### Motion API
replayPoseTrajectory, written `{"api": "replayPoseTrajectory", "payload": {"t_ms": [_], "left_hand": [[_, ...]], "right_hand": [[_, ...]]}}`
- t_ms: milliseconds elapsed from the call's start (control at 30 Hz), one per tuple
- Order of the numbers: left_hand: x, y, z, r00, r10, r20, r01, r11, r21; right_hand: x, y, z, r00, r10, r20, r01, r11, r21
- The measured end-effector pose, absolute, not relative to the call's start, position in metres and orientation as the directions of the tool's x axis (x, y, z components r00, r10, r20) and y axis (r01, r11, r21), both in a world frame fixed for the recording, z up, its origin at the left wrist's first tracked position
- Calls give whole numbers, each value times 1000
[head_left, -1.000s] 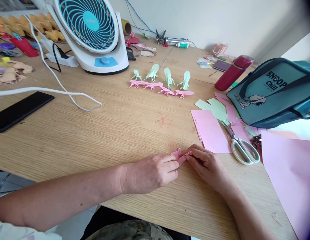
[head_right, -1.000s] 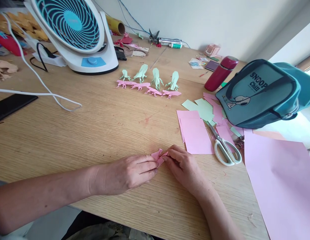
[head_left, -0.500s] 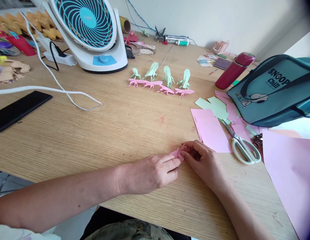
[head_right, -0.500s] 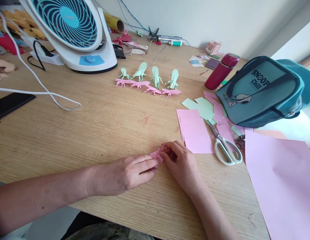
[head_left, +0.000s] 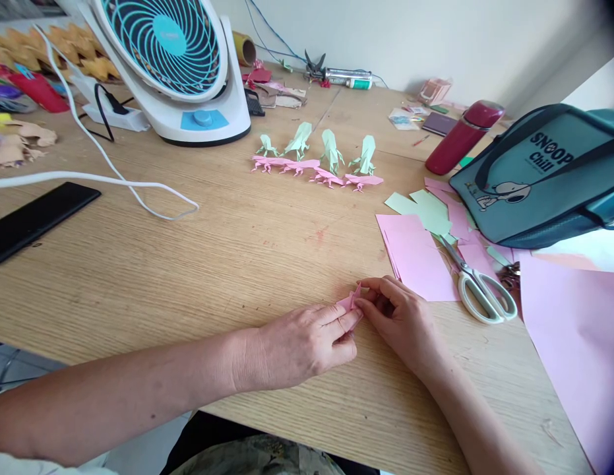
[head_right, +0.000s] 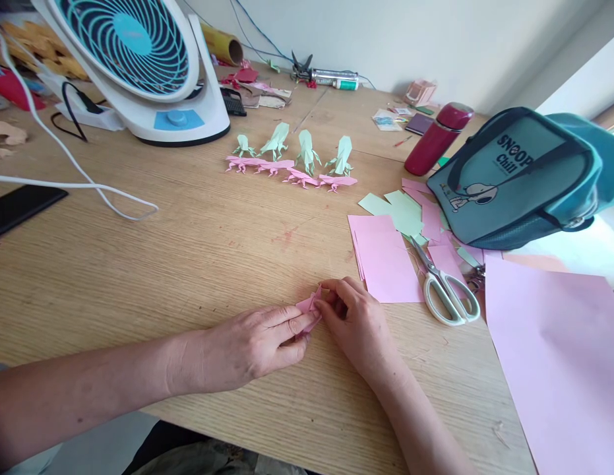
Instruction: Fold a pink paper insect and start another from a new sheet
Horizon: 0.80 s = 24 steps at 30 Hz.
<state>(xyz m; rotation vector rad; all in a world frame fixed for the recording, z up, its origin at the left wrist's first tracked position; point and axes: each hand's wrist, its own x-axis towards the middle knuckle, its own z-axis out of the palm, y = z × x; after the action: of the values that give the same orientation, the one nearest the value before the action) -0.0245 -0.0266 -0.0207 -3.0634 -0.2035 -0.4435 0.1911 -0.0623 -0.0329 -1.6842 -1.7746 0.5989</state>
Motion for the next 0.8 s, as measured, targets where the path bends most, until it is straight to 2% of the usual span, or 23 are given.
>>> {"api": "replayPoseTrajectory", "payload": {"t_ms": [600, 800], "left_hand": [[-19, -34, -23, 960, 160, 232, 178, -982, -58], [-20, -36, -19, 954, 229, 193, 226, -973, 38]], "right_hand": [[190, -63, -35, -32, 985, 167, 741, 136, -658], [191, -64, -35, -32, 986, 162, 741, 133, -659]]}}
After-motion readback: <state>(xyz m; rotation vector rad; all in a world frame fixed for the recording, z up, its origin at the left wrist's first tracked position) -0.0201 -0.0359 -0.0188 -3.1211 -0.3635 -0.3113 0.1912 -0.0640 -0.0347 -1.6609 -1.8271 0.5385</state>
